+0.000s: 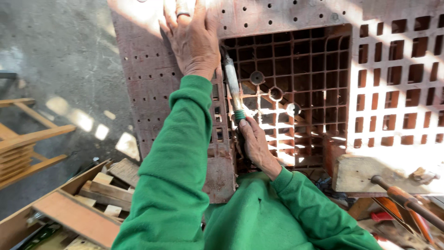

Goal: The person uses a heated metal tool to carve and smooth the edges of a large wooden block with a grid pattern. They hold the tool with both hands and apply it to the wood, generating smoke as they work on different sections of the block.

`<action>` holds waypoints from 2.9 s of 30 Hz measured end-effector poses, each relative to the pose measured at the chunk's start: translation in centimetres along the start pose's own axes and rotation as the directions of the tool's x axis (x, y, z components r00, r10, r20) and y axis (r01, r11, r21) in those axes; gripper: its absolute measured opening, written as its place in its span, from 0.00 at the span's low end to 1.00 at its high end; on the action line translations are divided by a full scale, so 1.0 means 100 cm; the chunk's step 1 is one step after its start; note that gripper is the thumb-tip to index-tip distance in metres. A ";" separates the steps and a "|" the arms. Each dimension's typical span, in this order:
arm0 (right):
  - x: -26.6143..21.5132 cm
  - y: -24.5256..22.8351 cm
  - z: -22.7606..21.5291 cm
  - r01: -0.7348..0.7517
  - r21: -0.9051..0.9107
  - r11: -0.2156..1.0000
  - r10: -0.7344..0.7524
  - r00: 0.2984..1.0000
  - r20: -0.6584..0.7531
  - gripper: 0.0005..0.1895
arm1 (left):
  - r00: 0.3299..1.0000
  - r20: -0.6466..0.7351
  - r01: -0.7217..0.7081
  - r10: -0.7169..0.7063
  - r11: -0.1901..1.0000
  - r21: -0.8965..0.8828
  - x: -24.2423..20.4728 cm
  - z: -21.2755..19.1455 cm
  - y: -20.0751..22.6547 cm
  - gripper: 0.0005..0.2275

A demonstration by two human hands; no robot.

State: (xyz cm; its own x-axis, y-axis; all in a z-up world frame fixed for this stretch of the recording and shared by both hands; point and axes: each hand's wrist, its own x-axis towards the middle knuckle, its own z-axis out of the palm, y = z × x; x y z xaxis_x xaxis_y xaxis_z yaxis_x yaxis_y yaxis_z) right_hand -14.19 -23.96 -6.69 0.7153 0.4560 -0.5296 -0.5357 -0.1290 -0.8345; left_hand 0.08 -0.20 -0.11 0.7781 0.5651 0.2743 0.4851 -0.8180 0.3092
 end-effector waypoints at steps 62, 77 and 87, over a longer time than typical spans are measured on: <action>0.008 -0.003 0.006 -0.008 -0.115 0.993 0.017 0.997 0.076 0.28 | 0.997 0.070 0.013 -0.012 1.000 -0.019 -0.002 0.008 -0.001 0.19; 0.003 -0.005 -0.008 -0.100 -0.067 0.993 0.103 0.994 0.031 0.23 | 0.991 0.129 0.030 -0.035 0.999 0.042 0.000 0.009 -0.002 0.20; -0.007 -0.006 -0.020 -0.137 0.133 0.982 0.144 0.989 -0.044 0.22 | 0.995 0.095 0.016 -0.020 0.999 0.041 0.001 0.009 -0.001 0.19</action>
State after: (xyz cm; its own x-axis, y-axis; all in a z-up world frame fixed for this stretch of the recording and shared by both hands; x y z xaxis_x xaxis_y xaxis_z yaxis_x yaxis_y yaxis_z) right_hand -13.46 -26.01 -6.14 0.6499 0.3936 -0.6502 -0.6835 -0.0715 -0.7264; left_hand 0.43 -0.14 -0.94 0.8024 0.5689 0.1804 0.5139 -0.8123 0.2757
